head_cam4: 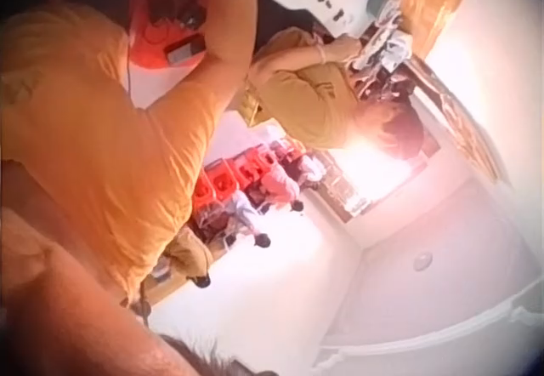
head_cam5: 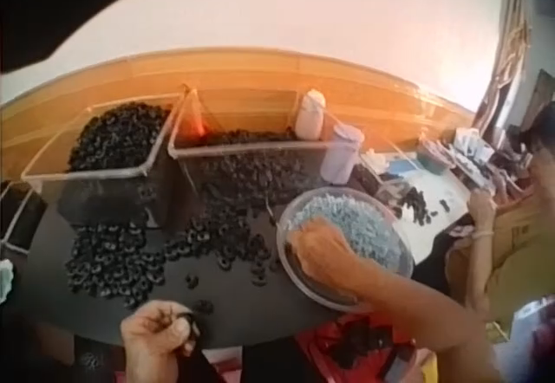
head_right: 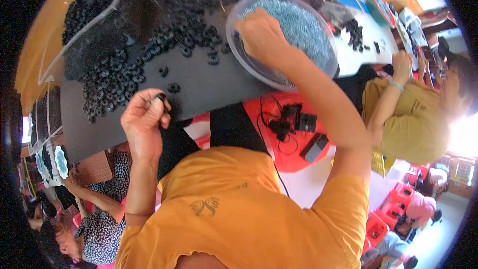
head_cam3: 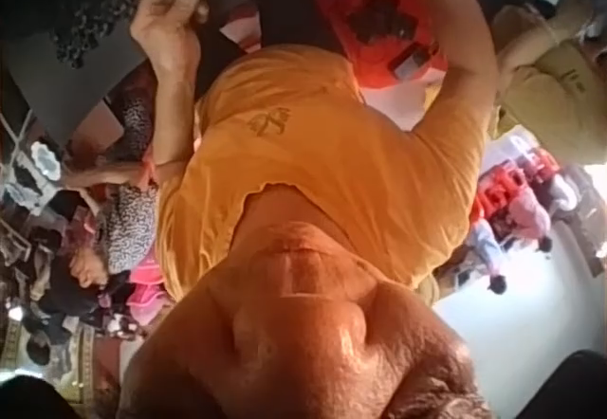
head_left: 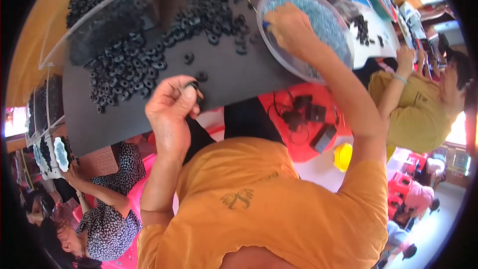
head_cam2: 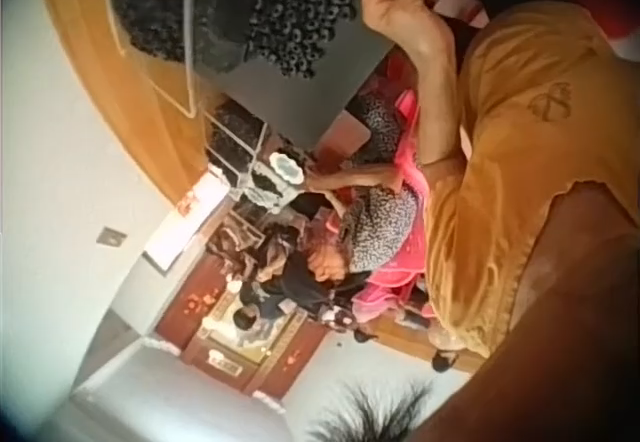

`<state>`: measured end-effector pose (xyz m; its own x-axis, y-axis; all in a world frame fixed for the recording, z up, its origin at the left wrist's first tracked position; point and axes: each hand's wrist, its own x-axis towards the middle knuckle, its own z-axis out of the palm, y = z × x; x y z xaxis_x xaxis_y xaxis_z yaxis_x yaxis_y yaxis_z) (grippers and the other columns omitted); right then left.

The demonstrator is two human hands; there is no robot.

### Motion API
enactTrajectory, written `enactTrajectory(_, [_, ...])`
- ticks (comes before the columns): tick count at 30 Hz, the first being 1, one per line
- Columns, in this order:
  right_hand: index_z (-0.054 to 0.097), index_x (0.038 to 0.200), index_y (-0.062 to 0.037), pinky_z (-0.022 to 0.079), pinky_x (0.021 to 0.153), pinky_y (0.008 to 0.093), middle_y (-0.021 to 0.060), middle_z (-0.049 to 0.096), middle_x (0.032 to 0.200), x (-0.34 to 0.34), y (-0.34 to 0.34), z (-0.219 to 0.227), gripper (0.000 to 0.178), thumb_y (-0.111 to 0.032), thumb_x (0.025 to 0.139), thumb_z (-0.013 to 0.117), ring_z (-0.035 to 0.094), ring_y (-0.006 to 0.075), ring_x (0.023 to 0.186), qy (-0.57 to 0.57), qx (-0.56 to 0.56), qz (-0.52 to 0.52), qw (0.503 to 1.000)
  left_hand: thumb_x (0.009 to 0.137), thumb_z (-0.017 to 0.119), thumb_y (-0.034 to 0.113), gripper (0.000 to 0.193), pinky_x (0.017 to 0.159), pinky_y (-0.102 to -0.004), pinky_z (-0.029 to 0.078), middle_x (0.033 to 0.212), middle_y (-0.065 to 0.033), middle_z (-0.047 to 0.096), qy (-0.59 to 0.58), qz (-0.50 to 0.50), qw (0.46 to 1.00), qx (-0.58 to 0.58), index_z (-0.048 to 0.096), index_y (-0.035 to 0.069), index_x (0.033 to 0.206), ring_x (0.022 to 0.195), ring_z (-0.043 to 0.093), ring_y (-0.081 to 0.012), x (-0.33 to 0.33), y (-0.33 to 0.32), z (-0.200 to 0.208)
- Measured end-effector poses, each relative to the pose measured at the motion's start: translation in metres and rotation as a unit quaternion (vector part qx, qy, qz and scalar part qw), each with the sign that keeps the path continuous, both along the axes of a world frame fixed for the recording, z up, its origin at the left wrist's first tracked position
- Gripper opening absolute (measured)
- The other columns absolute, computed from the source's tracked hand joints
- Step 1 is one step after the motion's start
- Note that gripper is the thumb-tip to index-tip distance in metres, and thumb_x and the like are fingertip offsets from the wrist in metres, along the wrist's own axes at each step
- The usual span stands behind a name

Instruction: Assembling small plastic components by fitting a blue cap onto a black gear-shaped piece.

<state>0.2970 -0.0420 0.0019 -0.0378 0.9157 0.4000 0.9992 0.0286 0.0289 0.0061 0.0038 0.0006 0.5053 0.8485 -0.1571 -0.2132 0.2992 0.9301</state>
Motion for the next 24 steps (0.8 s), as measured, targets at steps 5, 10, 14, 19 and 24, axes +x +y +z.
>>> enactTrajectory(5, [0.064,0.078,-0.0019,0.049,0.068,0.0459,0.0182,0.065,0.081,0.003,0.004,0.001,0.011,-0.01,0.072,0.06,0.059,0.04,0.081,-0.004,-0.046,-0.038,0.998,0.086,0.061,0.002,0.01,0.049,-0.0194,0.038,0.076,-0.0068,0.061,-0.037,-0.001,0.999,0.01,0.062,-0.002,0.095,0.055,0.049,-0.0084,0.002,-0.002,-0.002])
enactTrajectory(10, [0.063,0.073,0.0038,0.048,0.061,0.044,0.0236,0.061,0.068,-0.004,0.007,0.007,0.015,-0.01,0.072,0.057,0.061,0.0376,0.067,-0.002,-0.108,-0.087,0.99,0.086,0.061,0.003,0.013,0.051,-0.0191,0.038,0.08,-0.0084,0.062,-0.029,-0.015,0.999,0.035,0.061,-0.004,0.097,0.057,0.05,-0.0091,0.001,-0.002,-0.003])
enactTrajectory(14, [0.062,0.072,0.0036,0.047,0.059,0.0444,0.0235,0.06,0.066,0.004,0.002,-0.003,0.013,-0.007,0.073,0.055,0.06,0.0367,0.065,-0.005,-0.028,-0.06,0.998,0.086,0.061,0.003,0.014,0.051,-0.02,0.038,0.081,-0.0085,0.062,-0.027,-0.023,0.999,0.037,0.061,-0.005,0.097,0.058,0.049,-0.0094,0.001,-0.003,-0.002])
enactTrajectory(19, [0.062,0.074,0.0022,0.046,0.06,0.0453,0.0237,0.06,0.067,-0.002,0.0,0.001,0.012,-0.008,0.073,0.054,0.059,0.0382,0.067,0.004,-0.035,-0.068,0.997,0.085,0.063,0.007,0.017,0.053,-0.0214,0.037,0.081,-0.0078,0.061,-0.017,-0.026,0.999,0.037,0.06,-0.003,0.099,0.058,0.049,-0.0111,0.0,-0.003,-0.005])
enactTrajectory(24, [0.064,0.08,-0.0024,0.049,0.069,0.0478,0.0206,0.063,0.079,0.002,0.001,0.011,0.016,-0.017,0.073,0.06,0.06,0.0405,0.077,0.095,-0.067,-0.053,0.992,0.085,0.063,0.004,0.013,0.048,-0.0199,0.037,0.076,-0.0078,0.062,-0.015,-0.009,1.0,0.025,0.061,-0.004,0.095,0.054,0.05,-0.009,-0.001,-0.002,-0.003])
